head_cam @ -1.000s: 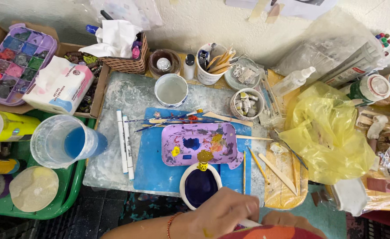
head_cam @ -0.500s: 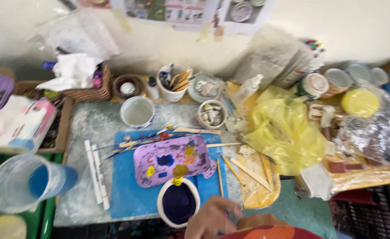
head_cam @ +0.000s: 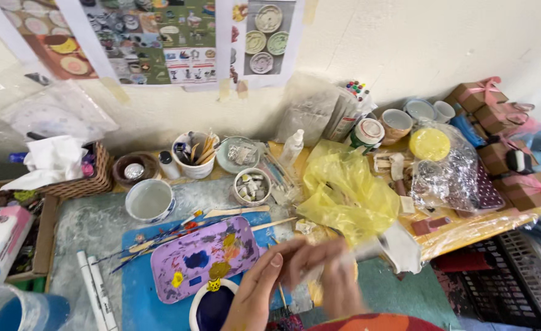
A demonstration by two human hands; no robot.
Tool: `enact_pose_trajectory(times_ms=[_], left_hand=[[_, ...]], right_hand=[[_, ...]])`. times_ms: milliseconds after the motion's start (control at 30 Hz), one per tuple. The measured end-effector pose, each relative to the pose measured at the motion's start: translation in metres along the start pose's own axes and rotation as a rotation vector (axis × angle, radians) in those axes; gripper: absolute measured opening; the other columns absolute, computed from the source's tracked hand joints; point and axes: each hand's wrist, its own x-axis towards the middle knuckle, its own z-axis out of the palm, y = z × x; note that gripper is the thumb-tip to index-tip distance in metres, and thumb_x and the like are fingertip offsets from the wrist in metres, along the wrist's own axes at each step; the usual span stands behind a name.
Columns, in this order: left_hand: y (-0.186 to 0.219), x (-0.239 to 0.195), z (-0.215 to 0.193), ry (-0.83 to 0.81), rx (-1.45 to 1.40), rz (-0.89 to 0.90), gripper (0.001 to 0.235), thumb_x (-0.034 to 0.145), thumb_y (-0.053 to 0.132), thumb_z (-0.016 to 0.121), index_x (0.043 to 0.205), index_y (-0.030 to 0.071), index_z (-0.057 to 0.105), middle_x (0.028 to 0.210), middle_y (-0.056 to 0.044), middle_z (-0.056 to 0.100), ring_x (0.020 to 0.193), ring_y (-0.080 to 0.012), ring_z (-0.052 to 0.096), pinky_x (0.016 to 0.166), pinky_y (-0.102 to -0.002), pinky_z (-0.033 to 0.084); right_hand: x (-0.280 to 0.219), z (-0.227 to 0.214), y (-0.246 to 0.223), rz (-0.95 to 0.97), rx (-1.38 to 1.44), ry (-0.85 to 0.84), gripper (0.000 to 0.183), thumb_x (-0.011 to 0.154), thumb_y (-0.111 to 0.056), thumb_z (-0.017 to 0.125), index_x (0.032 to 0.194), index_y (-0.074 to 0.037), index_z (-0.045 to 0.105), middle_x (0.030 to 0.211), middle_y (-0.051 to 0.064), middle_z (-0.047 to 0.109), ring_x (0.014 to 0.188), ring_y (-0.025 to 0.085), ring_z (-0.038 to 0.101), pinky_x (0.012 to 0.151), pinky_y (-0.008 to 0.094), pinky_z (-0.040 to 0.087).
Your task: The person uses a marker to paint a small yellow cat figure attached to the rim of a dark blue ceramic bowl.
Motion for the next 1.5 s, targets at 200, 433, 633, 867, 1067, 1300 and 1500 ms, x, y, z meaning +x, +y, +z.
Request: enact_pose_trajectory(times_ms=[200, 433, 633, 867, 1067, 1300, 1500], left_hand=[[0.047, -0.004, -0.005, -0.04, 0.36, 0.237, 0.048, 0.106, 0.027, 0.042, 0.144, 0.003, 0.058, 0.159, -0.01, 0.051, 0.148, -0.0232, 0.047, 0.121, -0.039, 0.036], [0.051, 0.002, -0.028, 0.008, 0.345, 0.2, 0.05, 0.101, 0.03, 0.049, 0.143, 0.004, 0.057, 0.146, -0.012, 0.062, 0.131, -0.0247, 0.063, 0.109, -0.041, 0.046], [0.029, 0.007, -0.04, 0.023, 0.326, 0.134, 0.049, 0.097, 0.029, 0.054, 0.138, 0.002, 0.058, 0.138, -0.012, 0.065, 0.118, -0.0238, 0.069, 0.099, -0.039, 0.051], [0.026, 0.01, -0.053, 0.106, 0.295, 0.058, 0.048, 0.095, 0.029, 0.056, 0.135, 0.004, 0.059, 0.13, -0.014, 0.069, 0.111, -0.0231, 0.069, 0.093, -0.038, 0.052], [0.033, 0.005, -0.06, 0.159, 0.292, 0.135, 0.049, 0.095, 0.031, 0.055, 0.133, 0.0, 0.058, 0.13, -0.014, 0.067, 0.111, -0.0248, 0.07, 0.094, -0.04, 0.053], [0.05, -0.012, -0.082, 0.321, 0.151, 0.329, 0.055, 0.103, 0.038, 0.043, 0.123, -0.007, 0.066, 0.115, -0.017, 0.075, 0.103, -0.0238, 0.072, 0.095, -0.039, 0.055], [0.051, -0.03, -0.118, 0.565, 0.232, 0.507, 0.031, 0.098, 0.021, 0.069, 0.11, -0.007, 0.073, 0.095, -0.017, 0.076, 0.09, -0.0258, 0.072, 0.088, -0.041, 0.057]], right_hand=[[0.104, -0.074, -0.117, -0.348, -1.098, 0.225, 0.015, 0.113, -0.019, 0.039, 0.113, -0.004, 0.038, 0.08, 0.006, 0.051, 0.061, 0.015, 0.046, 0.048, 0.033, 0.037], [0.163, -0.124, -0.198, -0.254, -2.185, 0.474, 0.024, 0.109, -0.012, 0.05, 0.12, -0.016, 0.071, 0.1, 0.009, 0.07, 0.077, 0.027, 0.071, 0.062, 0.041, 0.054], [0.234, -0.138, -0.19, -0.085, -2.555, 0.281, 0.021, 0.102, -0.016, 0.061, 0.116, -0.027, 0.072, 0.091, 0.007, 0.071, 0.074, 0.02, 0.072, 0.056, 0.029, 0.057], [0.29, -0.109, -0.204, -0.303, -2.279, 0.176, 0.027, 0.083, -0.031, 0.082, 0.107, -0.023, 0.073, 0.085, 0.006, 0.073, 0.077, 0.026, 0.071, 0.065, 0.04, 0.053], [0.302, -0.107, -0.199, -0.447, -1.759, 0.25, 0.011, 0.096, -0.017, 0.074, 0.103, -0.009, 0.07, 0.094, 0.01, 0.072, 0.082, 0.028, 0.071, 0.075, 0.043, 0.054], [0.266, -0.085, -0.168, -0.698, -1.542, 0.346, 0.01, 0.104, -0.006, 0.065, 0.114, -0.005, 0.066, 0.105, 0.012, 0.07, 0.084, 0.027, 0.069, 0.074, 0.042, 0.053], [0.165, 0.027, -0.109, -0.549, -1.198, 0.02, 0.023, 0.107, -0.012, 0.062, 0.129, -0.005, 0.06, 0.127, 0.013, 0.066, 0.102, 0.023, 0.07, 0.088, 0.035, 0.055]])
